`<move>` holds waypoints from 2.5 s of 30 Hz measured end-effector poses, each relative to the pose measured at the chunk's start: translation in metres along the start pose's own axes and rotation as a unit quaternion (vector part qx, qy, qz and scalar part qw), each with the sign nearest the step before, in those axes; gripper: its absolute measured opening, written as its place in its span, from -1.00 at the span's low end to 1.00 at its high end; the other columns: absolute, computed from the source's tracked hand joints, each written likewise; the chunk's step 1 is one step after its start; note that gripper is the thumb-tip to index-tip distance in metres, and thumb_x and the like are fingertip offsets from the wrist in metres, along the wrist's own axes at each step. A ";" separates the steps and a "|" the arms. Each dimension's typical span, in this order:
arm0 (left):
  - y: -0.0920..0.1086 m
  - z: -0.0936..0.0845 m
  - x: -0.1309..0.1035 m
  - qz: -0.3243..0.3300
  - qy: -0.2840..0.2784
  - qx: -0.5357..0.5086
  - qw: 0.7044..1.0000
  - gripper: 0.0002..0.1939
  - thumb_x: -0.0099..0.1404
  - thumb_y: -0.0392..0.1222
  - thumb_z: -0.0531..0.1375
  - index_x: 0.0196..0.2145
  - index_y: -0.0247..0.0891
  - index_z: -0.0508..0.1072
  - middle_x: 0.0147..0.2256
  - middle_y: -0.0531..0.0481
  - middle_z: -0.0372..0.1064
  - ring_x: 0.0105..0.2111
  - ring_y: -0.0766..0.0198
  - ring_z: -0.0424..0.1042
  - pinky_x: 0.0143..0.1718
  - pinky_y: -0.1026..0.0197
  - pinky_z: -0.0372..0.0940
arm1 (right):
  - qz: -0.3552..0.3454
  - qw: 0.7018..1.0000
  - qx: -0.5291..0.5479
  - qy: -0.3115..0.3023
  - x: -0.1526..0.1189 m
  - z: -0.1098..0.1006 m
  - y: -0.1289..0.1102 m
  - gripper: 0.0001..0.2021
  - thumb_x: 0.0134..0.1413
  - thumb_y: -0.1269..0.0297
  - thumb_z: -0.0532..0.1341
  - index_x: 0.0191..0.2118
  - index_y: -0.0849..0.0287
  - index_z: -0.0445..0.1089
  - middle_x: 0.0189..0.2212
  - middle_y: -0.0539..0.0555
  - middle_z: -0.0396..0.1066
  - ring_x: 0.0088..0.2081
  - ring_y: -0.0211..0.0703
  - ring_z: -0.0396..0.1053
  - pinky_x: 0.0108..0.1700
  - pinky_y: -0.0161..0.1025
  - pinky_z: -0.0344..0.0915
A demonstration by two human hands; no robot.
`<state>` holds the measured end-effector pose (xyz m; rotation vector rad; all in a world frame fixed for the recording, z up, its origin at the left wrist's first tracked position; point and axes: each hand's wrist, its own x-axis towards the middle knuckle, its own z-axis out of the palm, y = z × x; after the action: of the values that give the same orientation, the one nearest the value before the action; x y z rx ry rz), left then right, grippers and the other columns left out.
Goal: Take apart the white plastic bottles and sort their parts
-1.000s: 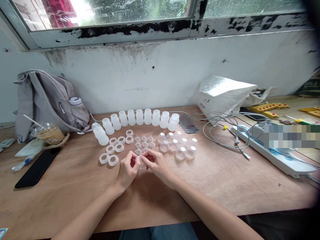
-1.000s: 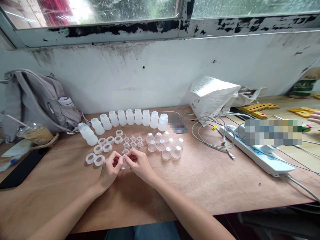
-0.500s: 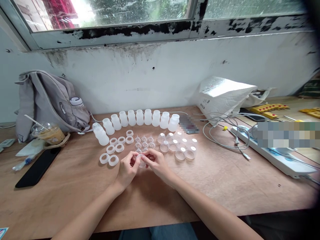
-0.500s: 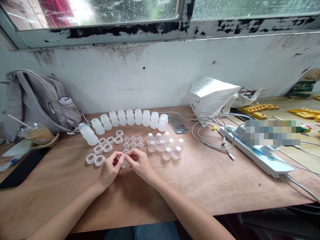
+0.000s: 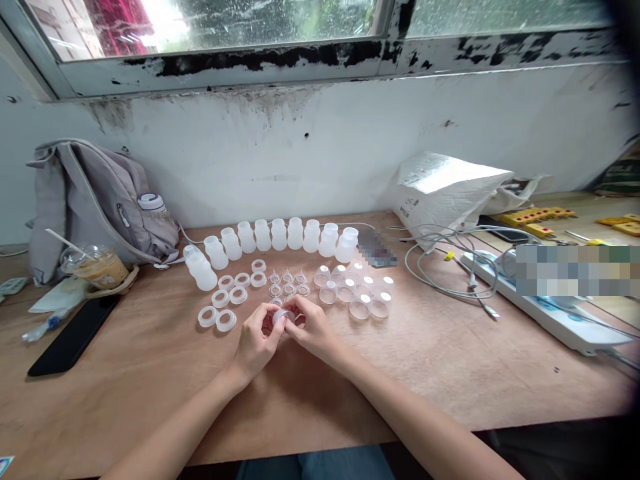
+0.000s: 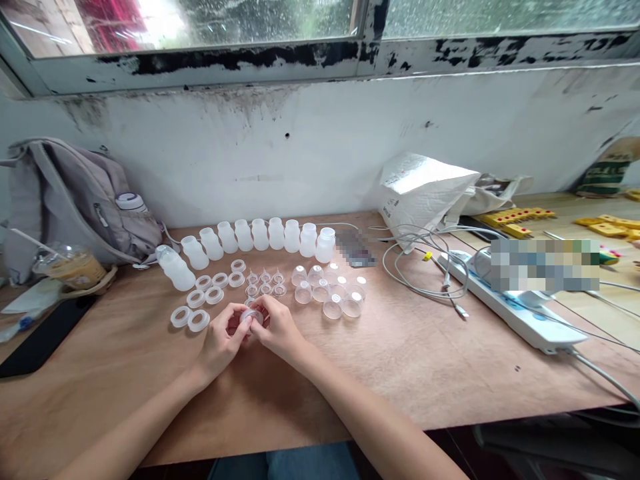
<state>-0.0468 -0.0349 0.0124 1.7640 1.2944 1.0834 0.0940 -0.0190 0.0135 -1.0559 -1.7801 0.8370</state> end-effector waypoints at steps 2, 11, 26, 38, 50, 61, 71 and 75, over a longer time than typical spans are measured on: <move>0.001 0.000 0.000 0.012 -0.004 -0.001 1.000 -0.82 0.20 -0.12 0.06 -0.27 -0.25 0.30 -0.33 -0.04 0.35 -0.39 0.28 0.39 -0.41 0.29 0.31 | 0.001 1.000 0.004 0.005 0.000 0.000 0.002 -0.95 -0.07 0.42 0.10 -0.40 0.17 0.21 -0.49 -0.03 0.26 -0.47 -0.30 0.21 -0.47 -0.38 0.15; 0.004 -0.001 -0.001 0.029 -0.033 0.011 0.999 -0.78 0.23 -0.11 0.03 -0.21 -0.25 0.33 -0.33 -0.05 0.31 -0.45 0.32 0.35 -0.58 0.37 0.24 | 0.004 0.999 -0.021 0.033 0.003 -0.001 0.008 -0.88 -0.16 0.49 0.06 -0.48 0.14 0.10 -0.57 -0.08 0.16 -0.55 -0.32 0.11 -0.50 -0.36 0.06; -0.002 -0.001 -0.002 0.096 -0.025 0.068 0.993 -0.81 0.26 -0.19 0.03 -0.20 -0.27 0.34 -0.41 0.01 0.23 -0.50 0.38 0.26 -0.53 0.35 0.20 | 0.015 0.999 -0.026 0.038 0.003 0.000 0.009 -0.84 -0.30 0.51 0.01 -0.51 0.14 0.02 -0.59 -0.10 0.09 -0.55 -0.32 0.04 -0.51 -0.37 -0.01; -0.007 -0.002 -0.003 0.143 -0.025 0.124 0.982 -0.77 0.26 -0.21 0.03 -0.14 -0.26 0.35 -0.42 0.01 0.26 -0.53 0.39 0.23 -0.49 0.33 0.20 | 0.042 0.999 -0.002 0.034 0.003 0.001 0.011 -0.86 -0.33 0.50 0.00 -0.53 0.14 0.03 -0.62 -0.11 0.09 -0.56 -0.32 0.04 -0.51 -0.37 -0.01; -0.003 0.003 -0.004 0.124 -0.006 0.163 0.979 -0.74 0.23 -0.24 0.04 -0.11 -0.25 0.32 -0.40 0.03 0.26 -0.60 0.46 0.23 -0.52 0.34 0.23 | 0.023 0.997 -0.040 0.059 0.003 0.001 0.013 -0.85 -0.24 0.51 0.03 -0.53 0.14 0.02 -0.61 -0.10 0.09 -0.56 -0.32 0.05 -0.51 -0.37 0.01; -0.005 -0.007 0.004 0.087 0.023 0.184 0.979 -0.79 0.21 -0.29 0.01 -0.20 -0.23 0.34 -0.34 0.03 0.30 -0.56 0.42 0.28 -0.42 0.30 0.24 | 0.012 1.000 0.019 0.013 -0.001 0.000 -0.005 -0.99 -0.03 0.38 0.07 -0.41 0.17 0.18 -0.53 -0.05 0.21 -0.52 -0.31 0.17 -0.47 -0.36 0.14; -0.007 -0.004 0.003 0.098 0.020 0.204 0.974 -0.84 0.16 -0.31 0.03 -0.28 -0.25 0.33 -0.38 0.04 0.31 -0.57 0.41 0.26 -0.47 0.31 0.20 | 0.014 1.000 -0.005 0.013 -0.001 0.005 0.007 -0.94 -0.11 0.44 0.07 -0.47 0.16 0.14 -0.60 -0.08 0.19 -0.55 -0.31 0.14 -0.51 -0.36 0.08; -0.007 -0.004 0.003 0.097 0.018 0.204 0.974 -0.83 0.14 -0.28 0.07 -0.25 -0.24 0.30 -0.35 0.04 0.30 -0.57 0.42 0.26 -0.46 0.31 0.22 | 0.014 1.000 -0.001 0.018 -0.002 0.005 0.008 -0.94 -0.10 0.46 0.06 -0.44 0.16 0.18 -0.57 -0.05 0.23 -0.52 -0.30 0.17 -0.50 -0.37 0.11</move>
<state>-0.0522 -0.0297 0.0088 2.2216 1.4698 1.0087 0.0923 -0.0181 0.0039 -1.0913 -1.7402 0.8288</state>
